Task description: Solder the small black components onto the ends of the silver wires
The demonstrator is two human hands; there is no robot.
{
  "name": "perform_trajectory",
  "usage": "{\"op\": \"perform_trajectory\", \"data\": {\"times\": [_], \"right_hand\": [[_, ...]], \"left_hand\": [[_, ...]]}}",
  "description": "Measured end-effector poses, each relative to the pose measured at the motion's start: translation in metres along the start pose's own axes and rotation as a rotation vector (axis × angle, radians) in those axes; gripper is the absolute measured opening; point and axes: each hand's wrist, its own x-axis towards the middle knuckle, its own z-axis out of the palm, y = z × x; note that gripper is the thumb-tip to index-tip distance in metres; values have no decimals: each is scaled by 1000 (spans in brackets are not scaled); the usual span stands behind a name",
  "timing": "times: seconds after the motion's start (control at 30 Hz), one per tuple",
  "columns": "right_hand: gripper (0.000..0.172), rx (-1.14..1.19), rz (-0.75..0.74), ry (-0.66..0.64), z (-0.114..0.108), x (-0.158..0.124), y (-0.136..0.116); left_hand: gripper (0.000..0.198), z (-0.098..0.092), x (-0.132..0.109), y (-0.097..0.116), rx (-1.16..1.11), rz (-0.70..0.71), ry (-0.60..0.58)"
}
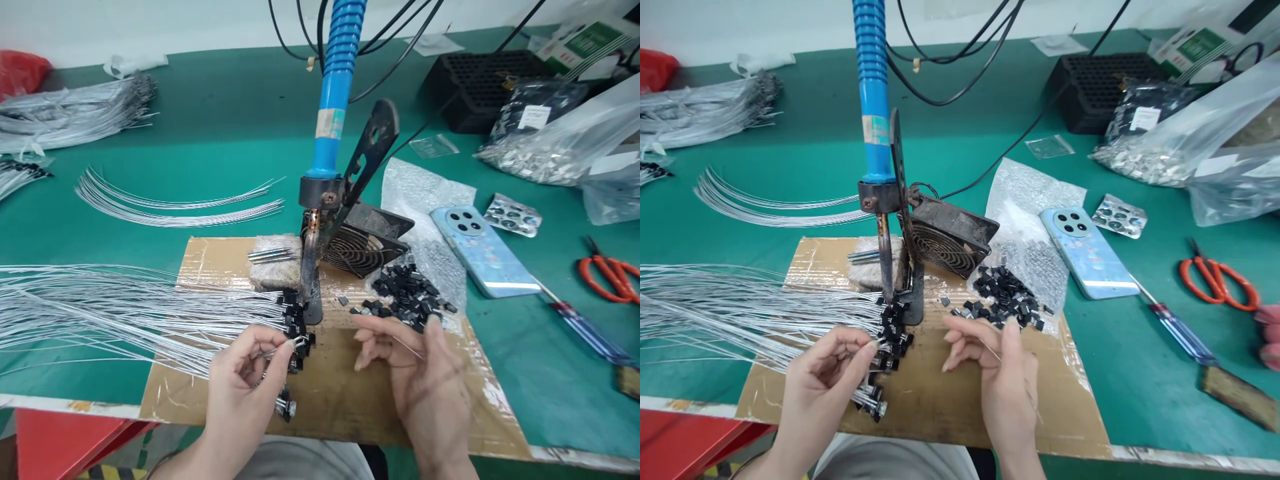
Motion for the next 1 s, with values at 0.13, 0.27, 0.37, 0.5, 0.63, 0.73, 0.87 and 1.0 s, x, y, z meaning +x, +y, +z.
{"op": "perform_trajectory", "data": {"times": [0.13, 0.27, 0.37, 0.5, 0.63, 0.73, 0.87, 1.0], "right_hand": [[32, -766, -329, 17, 1, 16, 4], [30, -1048, -485, -20, 10, 30, 12], [27, -1039, -488, -28, 9, 33, 15], [20, -921, -440, -23, 3, 26, 13], [22, -591, -207, -11, 5, 12, 7], [21, -236, 14, -9, 11, 3, 3], [20, -42, 125, -44, 15, 0, 2], [21, 65, 156, -78, 14, 0, 4]], "left_hand": [[7, -2, 2, 1, 19, 37, -17], [9, -5, 1, 2, 62, 56, -25], [9, -5, 1, 4, 47, 55, -21], [10, -6, 3, 6, 49, 54, -25], [11, -5, 4, 7, 71, 49, -35], [11, -5, 5, 9, 77, 47, -34], [12, -5, 6, 11, 97, 43, -36], [13, -5, 8, 13, 128, 66, -45]]}}
